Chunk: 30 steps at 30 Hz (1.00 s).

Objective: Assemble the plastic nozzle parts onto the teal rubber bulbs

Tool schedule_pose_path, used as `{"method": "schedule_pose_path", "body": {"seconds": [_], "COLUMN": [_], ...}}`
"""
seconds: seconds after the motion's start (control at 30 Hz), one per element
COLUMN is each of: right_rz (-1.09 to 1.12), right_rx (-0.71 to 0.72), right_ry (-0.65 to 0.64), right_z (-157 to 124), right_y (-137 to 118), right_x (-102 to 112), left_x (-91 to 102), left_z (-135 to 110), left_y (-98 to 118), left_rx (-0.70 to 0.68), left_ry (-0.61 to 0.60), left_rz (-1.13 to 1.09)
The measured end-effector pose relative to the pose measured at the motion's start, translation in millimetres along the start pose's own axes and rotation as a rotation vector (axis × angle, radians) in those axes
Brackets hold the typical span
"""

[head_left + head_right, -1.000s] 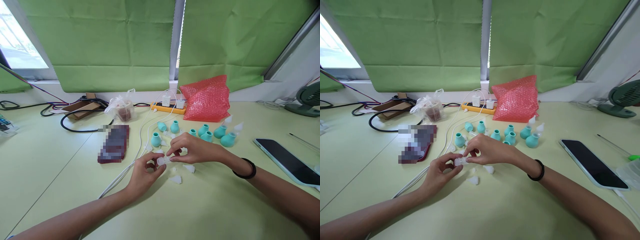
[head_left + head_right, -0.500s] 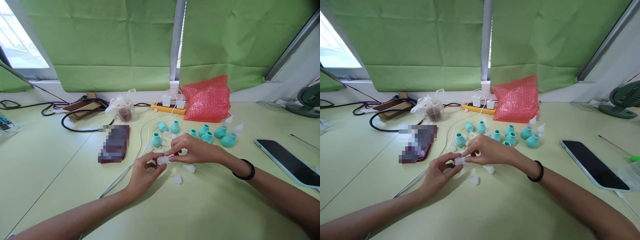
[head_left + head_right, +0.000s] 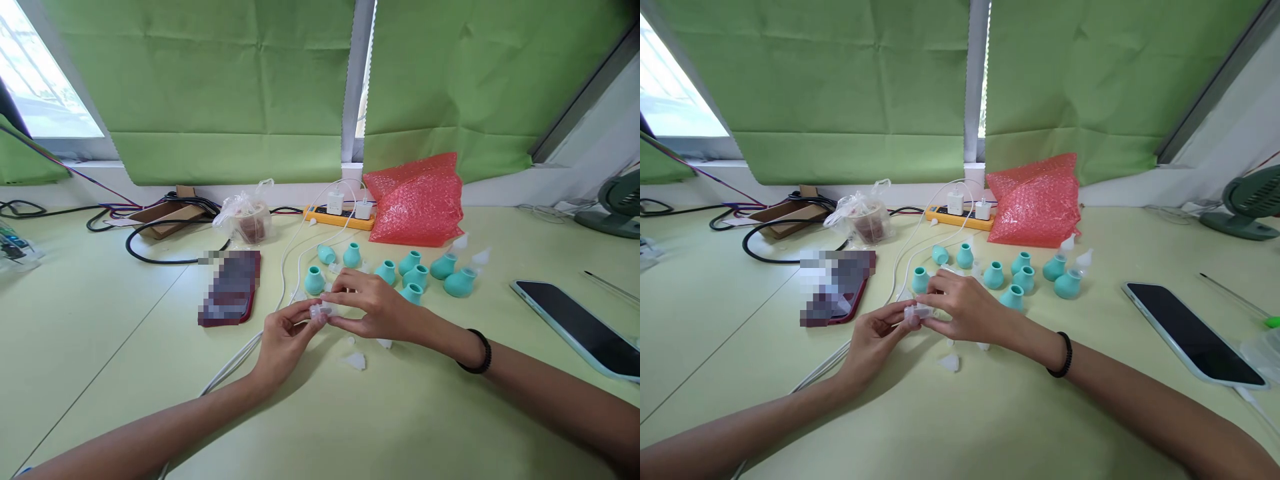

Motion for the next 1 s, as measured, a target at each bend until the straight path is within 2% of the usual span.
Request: {"method": "schedule_pose_path", "body": {"seconds": [0.4, 0.67, 0.8, 1.0], "right_rz": [0.109, 0.185, 0.351, 0.878], "right_rx": [0.012, -0.007, -0.177, -0.685], "right_ry": [0.071, 0.034, -0.112, -0.52], "right_z": [-2, -3, -2, -3], "right_y": [6, 6, 12, 30], "right_x": [-9, -12, -12, -24], "left_x": [-1.2, -0.8, -0.6, -0.9], "left_z": [-1, -3, -2, -3], "left_y": [0, -3, -3, -1], "left_rx": [0.03, 0.023, -0.014, -0.099], "left_ry": [-0.02, -0.031, -0.024, -0.044], "left_rz": [0.0, 0.013, 0.04, 0.055]}}
Point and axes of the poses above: each hand's wrist, its own z-axis towards the middle knuckle, its own x-axis out of the back of the hand, y = z × x, the point moved 4 cm from there along z, towards the middle knuckle, and after that the axes turned 13 degrees about -x, right-handed, at the moved point
